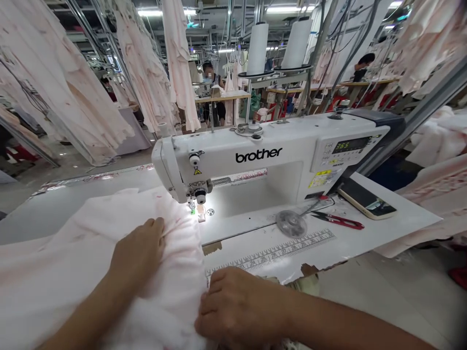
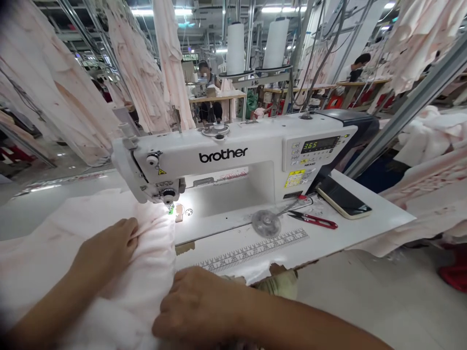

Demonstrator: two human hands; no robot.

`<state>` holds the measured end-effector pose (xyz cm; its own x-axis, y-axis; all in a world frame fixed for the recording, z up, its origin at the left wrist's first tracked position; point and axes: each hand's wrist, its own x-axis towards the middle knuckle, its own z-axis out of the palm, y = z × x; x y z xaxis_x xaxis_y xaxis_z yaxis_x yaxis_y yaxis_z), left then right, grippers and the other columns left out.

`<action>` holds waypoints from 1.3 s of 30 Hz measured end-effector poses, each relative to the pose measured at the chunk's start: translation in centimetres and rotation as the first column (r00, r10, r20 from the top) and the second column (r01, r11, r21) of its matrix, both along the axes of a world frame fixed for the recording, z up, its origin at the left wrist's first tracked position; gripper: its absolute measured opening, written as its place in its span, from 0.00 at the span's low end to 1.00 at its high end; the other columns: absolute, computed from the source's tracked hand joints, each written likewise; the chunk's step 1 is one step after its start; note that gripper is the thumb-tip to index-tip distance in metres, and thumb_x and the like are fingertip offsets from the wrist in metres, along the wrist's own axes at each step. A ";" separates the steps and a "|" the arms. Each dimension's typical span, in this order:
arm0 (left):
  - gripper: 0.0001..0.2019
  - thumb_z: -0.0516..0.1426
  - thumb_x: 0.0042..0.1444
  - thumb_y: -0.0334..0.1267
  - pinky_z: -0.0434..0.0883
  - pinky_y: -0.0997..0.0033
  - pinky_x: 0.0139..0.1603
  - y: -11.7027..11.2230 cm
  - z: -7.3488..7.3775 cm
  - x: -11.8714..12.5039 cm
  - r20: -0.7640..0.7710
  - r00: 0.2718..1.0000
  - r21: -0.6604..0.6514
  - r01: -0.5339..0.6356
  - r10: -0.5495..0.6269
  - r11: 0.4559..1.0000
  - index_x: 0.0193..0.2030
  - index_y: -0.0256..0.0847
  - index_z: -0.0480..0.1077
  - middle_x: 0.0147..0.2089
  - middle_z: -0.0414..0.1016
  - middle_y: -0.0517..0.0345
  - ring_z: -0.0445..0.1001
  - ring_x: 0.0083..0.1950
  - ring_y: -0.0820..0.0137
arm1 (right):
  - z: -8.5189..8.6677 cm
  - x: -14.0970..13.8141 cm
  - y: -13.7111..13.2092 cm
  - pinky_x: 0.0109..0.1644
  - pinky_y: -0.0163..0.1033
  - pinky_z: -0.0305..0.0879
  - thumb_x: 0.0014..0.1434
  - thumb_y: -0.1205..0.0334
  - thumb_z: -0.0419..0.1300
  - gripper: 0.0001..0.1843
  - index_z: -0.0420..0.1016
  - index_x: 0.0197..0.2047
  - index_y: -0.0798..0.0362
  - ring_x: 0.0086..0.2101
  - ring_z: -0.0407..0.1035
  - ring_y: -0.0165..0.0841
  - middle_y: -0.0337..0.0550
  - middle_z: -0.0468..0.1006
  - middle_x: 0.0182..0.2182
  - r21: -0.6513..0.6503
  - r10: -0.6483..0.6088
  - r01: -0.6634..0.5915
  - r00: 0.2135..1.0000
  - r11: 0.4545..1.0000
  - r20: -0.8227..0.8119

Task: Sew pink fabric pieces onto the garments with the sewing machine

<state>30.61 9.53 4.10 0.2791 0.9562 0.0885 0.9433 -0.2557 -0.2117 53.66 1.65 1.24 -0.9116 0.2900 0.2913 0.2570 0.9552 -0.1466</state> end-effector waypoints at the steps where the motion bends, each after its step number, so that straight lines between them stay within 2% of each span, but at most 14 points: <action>1: 0.13 0.45 0.60 0.29 0.66 0.62 0.32 -0.1 -0.4 -0.1 -0.011 0.997 0.074 0.078 -0.078 0.994 0.41 0.40 0.70 0.42 0.77 0.46 0.76 0.41 0.55 | 0.7 -0.2 0.7 0.36 0.35 0.61 0.53 0.64 0.68 0.09 0.70 0.27 0.51 0.27 0.65 0.28 0.30 0.75 0.25 -0.030 0.036 -0.035 0.998 0.999 0.058; 4: 0.22 0.44 0.58 0.25 0.66 0.53 0.55 0.1 -1.5 0.1 -0.006 0.915 0.213 0.395 -0.404 0.893 0.56 0.38 0.69 0.63 0.69 0.46 0.68 0.61 0.54 | 2.4 -0.9 3.2 0.30 0.35 0.58 0.50 0.62 0.71 0.08 0.75 0.29 0.50 0.28 0.67 0.27 0.28 0.78 0.25 -0.109 0.162 -0.147 0.976 0.983 0.146; 6: 0.22 0.45 0.61 0.27 0.63 0.54 0.62 0.1 -2.1 0.3 0.039 0.840 0.184 0.526 -0.541 0.831 0.59 0.42 0.68 0.65 0.68 0.51 0.66 0.65 0.58 | 2.9 -1.3 4.8 0.28 0.34 0.57 0.51 0.62 0.71 0.08 0.78 0.35 0.49 0.27 0.68 0.26 0.27 0.79 0.27 -0.173 0.235 -0.212 0.965 0.962 0.121; 7: 0.21 0.46 0.63 0.30 0.63 0.56 0.62 0.2 -2.4 0.3 0.068 0.826 0.155 0.545 -0.559 0.824 0.59 0.43 0.69 0.64 0.69 0.53 0.67 0.64 0.60 | 2.7 -1.3 5.5 0.27 0.33 0.58 0.52 0.63 0.71 0.09 0.79 0.37 0.49 0.26 0.68 0.25 0.27 0.80 0.27 -0.211 0.262 -0.238 0.960 0.948 0.094; 11: 0.19 0.47 0.66 0.36 0.67 0.58 0.61 0.2 -3.3 0.4 0.121 0.852 0.086 0.502 -0.509 0.861 0.60 0.43 0.69 0.63 0.70 0.54 0.69 0.63 0.62 | 0.9 -0.6 6.8 0.32 0.26 0.60 0.54 0.66 0.69 0.09 0.79 0.40 0.53 0.28 0.69 0.21 0.28 0.81 0.30 -0.353 0.275 -0.279 0.959 0.893 -0.063; 16: 0.20 0.46 0.66 0.35 0.68 0.57 0.61 1.6 -3.7 0.5 0.149 0.876 0.012 0.462 -0.458 0.887 0.62 0.42 0.66 0.64 0.69 0.52 0.69 0.63 0.61 | -0.4 0.4 6.7 0.35 0.31 0.59 0.59 0.66 0.63 0.03 0.77 0.37 0.50 0.29 0.69 0.24 0.27 0.79 0.30 -0.350 0.223 -0.236 0.972 0.906 -0.078; 20: 0.19 0.44 0.66 0.35 0.71 0.57 0.55 3.5 -3.1 1.0 0.194 0.906 -0.092 0.399 -0.376 0.912 0.59 0.42 0.67 0.57 0.75 0.50 0.72 0.58 0.60 | -0.2 0.2 7.2 0.39 0.33 0.60 0.57 0.65 0.64 0.02 0.75 0.33 0.51 0.33 0.70 0.26 0.29 0.78 0.30 -0.244 0.169 -0.164 0.986 0.956 -0.004; 24: 0.16 0.43 0.65 0.33 0.69 0.55 0.51 3.5 -2.1 1.6 0.119 0.932 -0.035 0.348 -0.342 0.937 0.47 0.40 0.72 0.47 0.77 0.48 0.75 0.50 0.57 | -0.1 0.0 7.3 0.40 0.35 0.61 0.57 0.67 0.63 0.07 0.72 0.28 0.52 0.30 0.67 0.27 0.31 0.76 0.27 -0.051 0.173 -0.170 0.984 0.984 0.046; 27: 0.16 0.43 0.65 0.40 0.68 0.55 0.42 2.0 -1.5 2.0 0.040 0.992 0.008 0.124 -0.124 0.992 0.39 0.39 0.70 0.38 0.77 0.47 0.76 0.42 0.54 | -0.4 0.0 7.0 0.39 0.37 0.61 0.63 0.66 0.60 0.06 0.75 0.33 0.53 0.29 0.65 0.28 0.34 0.74 0.27 0.128 0.242 -0.244 0.970 0.961 0.031; 29: 0.17 0.44 0.66 0.48 0.66 0.58 0.35 1.3 -1.3 2.1 0.030 0.998 -0.084 -0.058 0.060 0.995 0.37 0.41 0.68 0.35 0.76 0.49 0.76 0.39 0.53 | -0.4 0.1 6.8 0.41 0.38 0.62 0.64 0.64 0.61 0.05 0.77 0.38 0.56 0.30 0.66 0.30 0.37 0.75 0.29 0.216 0.291 -0.293 0.956 0.931 0.043; 31: 0.18 0.42 0.66 0.51 0.63 0.62 0.31 1.2 -1.0 2.0 0.033 0.987 -0.230 -0.145 0.156 0.962 0.34 0.43 0.64 0.34 0.77 0.52 0.77 0.37 0.54 | -0.3 0.2 6.8 0.44 0.38 0.63 0.63 0.63 0.61 0.08 0.78 0.41 0.59 0.32 0.68 0.31 0.42 0.77 0.33 0.296 0.337 -0.336 0.940 0.894 0.048; 33: 0.18 0.41 0.67 0.49 0.61 0.64 0.31 1.5 -0.8 1.6 0.049 0.986 -0.298 -0.141 0.162 0.944 0.32 0.44 0.61 0.31 0.77 0.54 0.77 0.35 0.55 | -0.1 0.4 6.8 0.46 0.40 0.64 0.63 0.64 0.58 0.11 0.79 0.43 0.61 0.35 0.70 0.34 0.47 0.78 0.37 0.380 0.358 -0.336 0.934 0.862 0.014; 35: 0.16 0.41 0.67 0.47 0.61 0.64 0.32 2.0 -0.7 1.2 0.068 0.987 -0.264 -0.121 0.144 0.957 0.31 0.45 0.60 0.28 0.76 0.56 0.76 0.34 0.56 | 0.1 0.5 6.8 0.45 0.40 0.64 0.65 0.65 0.55 0.12 0.79 0.42 0.61 0.35 0.70 0.34 0.48 0.78 0.38 0.423 0.348 -0.297 0.936 0.856 -0.047; 39: 0.14 0.46 0.66 0.45 0.61 0.64 0.31 2.2 -1.1 0.7 0.052 0.996 -0.129 -0.067 0.074 0.989 0.32 0.44 0.63 0.27 0.74 0.56 0.74 0.31 0.57 | -0.4 0.3 6.7 0.37 0.37 0.62 0.63 0.67 0.58 0.08 0.77 0.33 0.54 0.28 0.66 0.29 0.37 0.73 0.27 0.293 0.278 -0.234 0.953 0.927 -0.118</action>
<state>31.35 11.74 2.98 0.2088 0.9777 -0.0212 0.9695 -0.2098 -0.1271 53.94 8.31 0.84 -0.8815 -0.0579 0.4686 -0.0067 0.9939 0.1103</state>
